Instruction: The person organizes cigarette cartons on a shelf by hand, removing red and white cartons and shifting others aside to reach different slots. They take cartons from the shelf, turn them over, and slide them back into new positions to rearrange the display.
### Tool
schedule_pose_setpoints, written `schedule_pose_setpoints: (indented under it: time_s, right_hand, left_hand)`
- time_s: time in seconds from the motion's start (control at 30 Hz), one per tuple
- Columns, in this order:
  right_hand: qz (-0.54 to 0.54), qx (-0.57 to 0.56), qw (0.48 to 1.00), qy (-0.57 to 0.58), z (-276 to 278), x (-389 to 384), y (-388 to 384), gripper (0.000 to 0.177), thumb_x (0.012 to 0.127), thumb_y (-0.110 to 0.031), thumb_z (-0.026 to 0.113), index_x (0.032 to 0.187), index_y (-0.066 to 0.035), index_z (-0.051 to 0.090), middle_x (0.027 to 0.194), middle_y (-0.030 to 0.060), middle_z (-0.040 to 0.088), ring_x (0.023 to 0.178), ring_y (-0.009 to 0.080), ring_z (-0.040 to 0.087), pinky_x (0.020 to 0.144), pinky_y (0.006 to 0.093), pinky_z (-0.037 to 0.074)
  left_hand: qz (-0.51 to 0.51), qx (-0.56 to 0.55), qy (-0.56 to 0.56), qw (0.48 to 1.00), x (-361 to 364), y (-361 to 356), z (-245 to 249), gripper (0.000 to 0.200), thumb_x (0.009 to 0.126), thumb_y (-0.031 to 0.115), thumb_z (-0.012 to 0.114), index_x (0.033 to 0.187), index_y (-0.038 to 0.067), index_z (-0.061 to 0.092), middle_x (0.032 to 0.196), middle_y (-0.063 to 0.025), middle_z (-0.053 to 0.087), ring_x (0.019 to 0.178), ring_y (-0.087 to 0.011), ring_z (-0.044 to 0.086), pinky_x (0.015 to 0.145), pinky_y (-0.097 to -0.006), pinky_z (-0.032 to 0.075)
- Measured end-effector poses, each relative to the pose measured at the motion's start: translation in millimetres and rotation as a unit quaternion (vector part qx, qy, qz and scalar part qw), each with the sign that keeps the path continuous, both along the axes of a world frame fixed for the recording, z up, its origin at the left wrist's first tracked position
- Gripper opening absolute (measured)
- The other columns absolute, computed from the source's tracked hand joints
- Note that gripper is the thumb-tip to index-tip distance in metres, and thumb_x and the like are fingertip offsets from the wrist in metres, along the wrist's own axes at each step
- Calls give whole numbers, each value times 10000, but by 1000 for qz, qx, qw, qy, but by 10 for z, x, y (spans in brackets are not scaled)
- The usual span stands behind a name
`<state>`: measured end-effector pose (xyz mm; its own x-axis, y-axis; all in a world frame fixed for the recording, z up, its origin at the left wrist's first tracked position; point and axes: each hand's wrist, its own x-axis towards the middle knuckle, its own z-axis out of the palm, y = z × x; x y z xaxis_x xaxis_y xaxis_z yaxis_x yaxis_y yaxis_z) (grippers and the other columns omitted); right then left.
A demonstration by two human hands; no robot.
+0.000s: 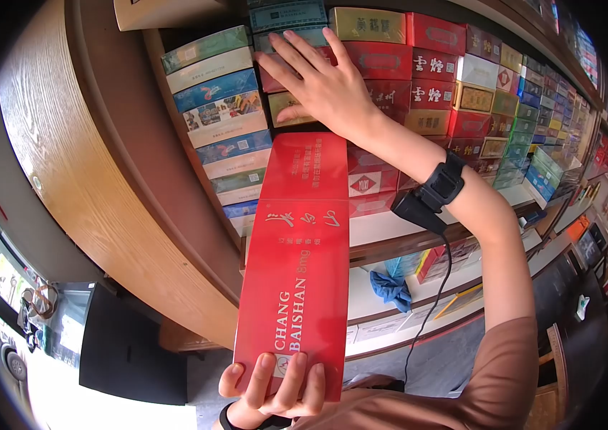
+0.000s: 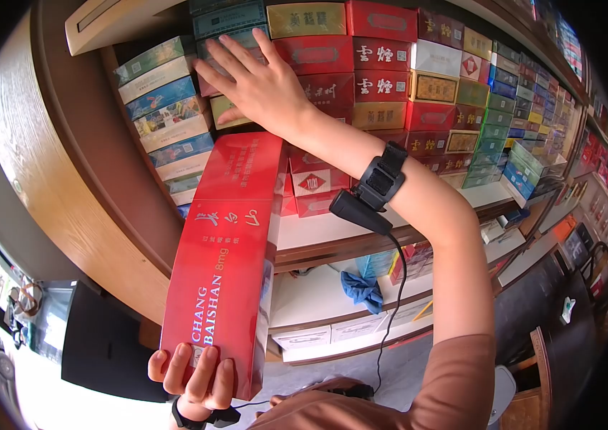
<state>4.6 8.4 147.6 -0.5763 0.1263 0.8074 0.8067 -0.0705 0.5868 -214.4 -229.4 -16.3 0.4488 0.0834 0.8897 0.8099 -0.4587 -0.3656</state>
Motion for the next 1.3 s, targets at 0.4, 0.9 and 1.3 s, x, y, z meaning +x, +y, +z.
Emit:
schedule_pose_setpoints:
  time_s: [0.4,0.9,1.3]
  right_hand:
    - [8,8,1000,-3,-12,14,-15,884,629,-658,550,1366,-210,358,1361,38,415,1288,187,343,1059,502,206]
    - [181,-132,972,68,126,-132,-293,699,794,-520,545,1296,-48,428,1305,150,458,1217,272,424,1017,451,285]
    - [28,61,993,95,954,-181,326,572,802,-476,568,1055,36,583,942,156,638,959,256,583,943,361,354]
  left_hand:
    - [67,5,100,993,306,-38,28,400,721,234,697,1074,226,509,1117,-5,525,1128,-228,425,994,-460,252]
    - [96,79,-34,992,887,660,372,244,728,283,567,971,287,590,985,103,576,868,-70,522,802,-320,349]
    - [-70,29,-93,993,849,397,469,246,767,387,566,962,257,641,1007,61,640,922,-155,573,901,-417,334]
